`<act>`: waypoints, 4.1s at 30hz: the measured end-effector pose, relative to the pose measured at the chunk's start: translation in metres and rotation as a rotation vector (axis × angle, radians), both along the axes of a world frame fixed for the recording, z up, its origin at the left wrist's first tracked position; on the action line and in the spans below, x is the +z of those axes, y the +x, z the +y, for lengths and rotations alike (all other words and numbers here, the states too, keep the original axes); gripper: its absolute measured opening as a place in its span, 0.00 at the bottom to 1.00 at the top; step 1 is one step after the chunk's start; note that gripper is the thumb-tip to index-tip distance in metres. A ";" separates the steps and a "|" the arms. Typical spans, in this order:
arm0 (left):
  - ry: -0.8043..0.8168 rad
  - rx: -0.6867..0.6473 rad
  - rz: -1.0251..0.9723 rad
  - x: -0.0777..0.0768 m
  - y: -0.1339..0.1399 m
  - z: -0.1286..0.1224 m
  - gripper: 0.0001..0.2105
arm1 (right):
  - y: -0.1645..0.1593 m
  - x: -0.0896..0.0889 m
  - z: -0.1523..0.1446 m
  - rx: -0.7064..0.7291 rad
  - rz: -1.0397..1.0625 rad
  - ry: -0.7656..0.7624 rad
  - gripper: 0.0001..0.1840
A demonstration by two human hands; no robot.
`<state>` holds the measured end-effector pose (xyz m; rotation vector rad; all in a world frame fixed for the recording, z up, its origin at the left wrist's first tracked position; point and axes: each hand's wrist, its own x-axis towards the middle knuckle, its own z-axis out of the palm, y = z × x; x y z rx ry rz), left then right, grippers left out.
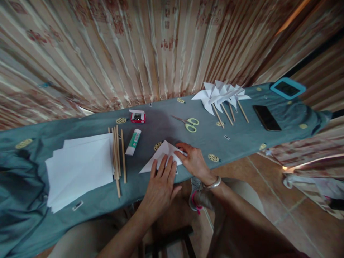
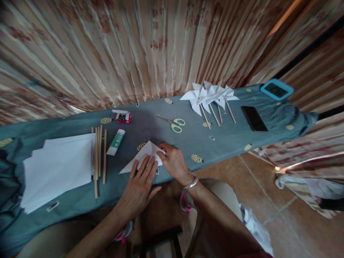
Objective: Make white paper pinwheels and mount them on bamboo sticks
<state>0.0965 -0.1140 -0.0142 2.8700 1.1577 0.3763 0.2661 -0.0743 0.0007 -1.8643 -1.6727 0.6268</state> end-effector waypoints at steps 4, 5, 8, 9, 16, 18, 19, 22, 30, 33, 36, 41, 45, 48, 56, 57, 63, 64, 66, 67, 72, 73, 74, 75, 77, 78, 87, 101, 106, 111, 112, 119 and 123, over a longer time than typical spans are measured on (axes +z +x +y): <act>-0.014 0.003 0.031 0.000 0.000 0.000 0.29 | -0.001 0.002 0.001 0.005 -0.030 -0.016 0.15; -0.017 0.004 0.035 0.000 0.000 0.000 0.29 | -0.001 0.002 0.001 0.004 -0.039 -0.021 0.15; -0.020 0.007 0.038 0.001 0.000 0.000 0.30 | -0.002 0.004 0.001 0.014 -0.062 -0.021 0.15; -0.020 0.008 0.038 0.000 0.000 0.000 0.30 | -0.002 0.004 0.001 0.019 -0.071 -0.017 0.16; -0.013 0.014 0.044 0.000 0.001 0.000 0.29 | -0.002 -0.001 0.000 0.058 -0.170 0.043 0.16; -0.014 0.012 0.050 0.000 0.001 0.000 0.29 | -0.002 -0.002 -0.001 0.068 -0.212 0.064 0.17; -0.016 0.012 0.055 0.000 0.001 0.000 0.29 | -0.002 -0.002 -0.002 0.076 -0.235 0.078 0.17; -0.024 0.016 0.069 0.001 0.001 0.000 0.29 | -0.001 -0.001 -0.003 0.117 -0.304 0.126 0.16; -0.047 0.018 0.066 0.000 0.001 0.001 0.31 | 0.000 0.004 -0.006 0.221 -0.389 0.228 0.13; -0.047 0.022 0.058 -0.001 0.001 0.000 0.32 | -0.001 0.002 -0.006 0.215 -0.391 0.229 0.13; -0.036 0.016 0.068 -0.001 0.001 0.001 0.31 | 0.000 0.001 -0.005 0.216 -0.391 0.227 0.13; -0.033 0.009 0.069 0.000 0.001 0.002 0.29 | 0.001 0.002 -0.006 0.223 -0.398 0.255 0.13; -0.052 0.016 0.051 0.001 0.001 0.002 0.32 | -0.001 0.004 -0.006 0.228 -0.412 0.245 0.13; -0.041 0.010 0.056 0.001 0.001 0.002 0.31 | -0.002 0.005 -0.006 0.234 -0.438 0.206 0.13; -0.051 0.013 0.077 0.004 0.002 0.003 0.27 | -0.007 0.011 -0.007 0.256 -0.505 0.195 0.14; -0.058 0.013 0.078 0.005 0.002 0.003 0.27 | -0.009 0.013 -0.007 0.271 -0.506 0.201 0.14; -0.089 0.010 0.088 0.005 0.003 0.004 0.25 | -0.028 0.017 0.000 0.466 -0.459 0.144 0.17; -0.088 0.008 0.088 0.004 0.003 0.004 0.24 | -0.031 0.017 0.002 0.458 -0.458 0.127 0.17; -0.081 0.005 0.081 0.003 0.003 0.003 0.24 | -0.034 0.014 0.007 0.430 -0.459 0.100 0.16; -0.078 0.006 0.074 0.002 0.003 0.003 0.24 | -0.034 0.013 0.009 0.421 -0.460 0.093 0.15; -0.087 0.005 0.064 0.002 0.002 0.003 0.24 | -0.031 0.005 0.012 0.427 -0.452 0.114 0.16; -0.090 0.003 0.069 0.003 0.002 0.003 0.25 | -0.030 0.004 0.012 0.432 -0.445 0.126 0.16; -0.093 0.002 0.073 0.003 0.002 0.003 0.26 | -0.029 0.002 0.011 0.436 -0.437 0.141 0.17; -0.096 0.003 0.077 0.003 0.001 0.003 0.27 | -0.027 0.000 0.011 0.436 -0.427 0.158 0.18; -0.097 0.006 0.082 0.004 0.001 0.004 0.29 | -0.024 -0.004 0.009 0.428 -0.398 0.194 0.20; -0.097 0.005 0.085 0.004 0.001 0.004 0.30 | -0.022 -0.005 0.008 0.426 -0.377 0.209 0.20; -0.086 0.010 0.110 0.003 -0.004 0.003 0.32 | -0.013 -0.018 0.008 0.433 -0.264 0.243 0.23; -0.045 0.070 0.057 -0.004 -0.045 -0.007 0.30 | -0.017 -0.014 -0.001 0.434 -0.271 0.283 0.35; -0.028 0.067 0.056 -0.005 -0.046 -0.007 0.30 | -0.018 -0.011 -0.006 0.425 -0.305 0.243 0.36; -0.017 0.064 0.064 -0.004 -0.045 -0.006 0.30 | -0.008 -0.008 -0.018 0.376 -0.328 0.176 0.32; -0.015 0.063 0.065 -0.003 -0.045 -0.006 0.30 | -0.003 -0.009 -0.022 0.349 -0.337 0.163 0.31; 0.004 0.048 0.061 -0.005 -0.046 -0.004 0.30 | 0.044 -0.017 -0.040 0.220 -0.317 0.139 0.30; 0.008 0.039 0.026 -0.009 -0.048 -0.003 0.31 | 0.070 -0.023 -0.047 0.115 -0.301 0.177 0.29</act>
